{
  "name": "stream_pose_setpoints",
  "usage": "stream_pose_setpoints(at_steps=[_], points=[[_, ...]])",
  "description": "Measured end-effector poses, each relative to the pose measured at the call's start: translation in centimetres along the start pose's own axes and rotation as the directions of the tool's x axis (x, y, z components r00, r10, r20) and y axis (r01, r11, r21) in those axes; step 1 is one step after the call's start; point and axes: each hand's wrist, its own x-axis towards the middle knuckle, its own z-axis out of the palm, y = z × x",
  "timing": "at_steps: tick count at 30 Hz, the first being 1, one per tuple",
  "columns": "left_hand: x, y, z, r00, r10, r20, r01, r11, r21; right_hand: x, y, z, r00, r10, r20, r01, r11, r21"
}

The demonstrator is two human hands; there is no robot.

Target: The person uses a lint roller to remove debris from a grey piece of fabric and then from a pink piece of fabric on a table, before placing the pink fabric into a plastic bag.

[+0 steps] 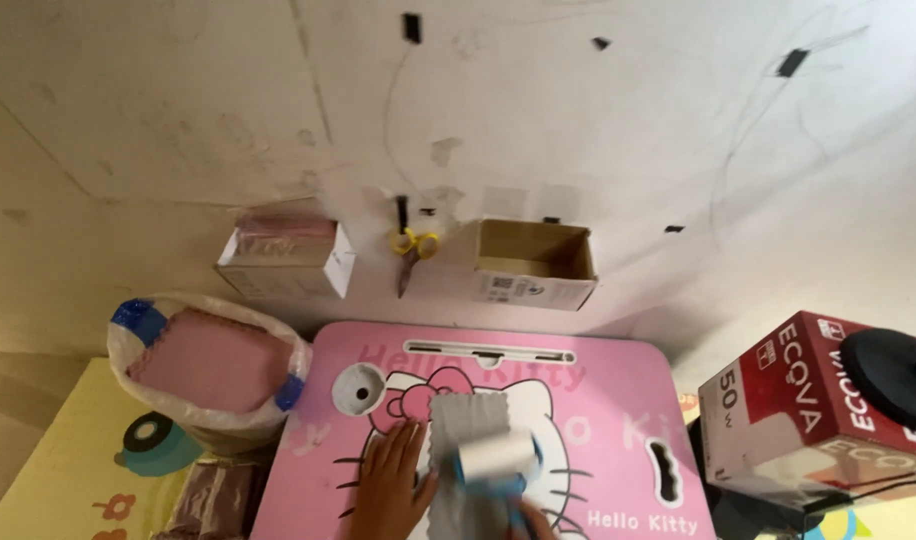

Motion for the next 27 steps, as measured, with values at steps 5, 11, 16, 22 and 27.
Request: stream_pose_setpoints(at_steps=[5, 11, 16, 22, 27], points=[[-0.3, -0.7, 1.4, 1.0, -0.023, 0.016, 0.024, 0.993, -0.113, 6.8, -31.2, -4.3, 0.876, 0.476, 0.082, -0.479, 0.878, 0.015], [1.1, -0.9, -0.5, 0.978, -0.042, 0.205, 0.052, 0.998, -0.043, 6.1, -33.7, -4.9, 0.852, 0.514, 0.098, -0.519, 0.854, 0.041], [2.8, -1.4, -2.2, 0.981, 0.11, 0.162, -0.108, 0.994, -0.02, 1.9, -25.1, -11.2, 0.874, 0.433, 0.223, -0.45, 0.893, 0.031], [2.3, -1.4, -1.3, 0.992, 0.086, 0.097, -0.087, 0.996, 0.006, 0.3, -22.5, -18.2, 0.704, 0.556, 0.442, -0.567, 0.815, -0.122], [2.5, -1.6, -1.0, 0.991, 0.06, 0.116, -0.058, 0.998, -0.022, 2.9, -27.1, -12.8, 0.793, 0.314, 0.522, -0.32, 0.944, -0.081]])
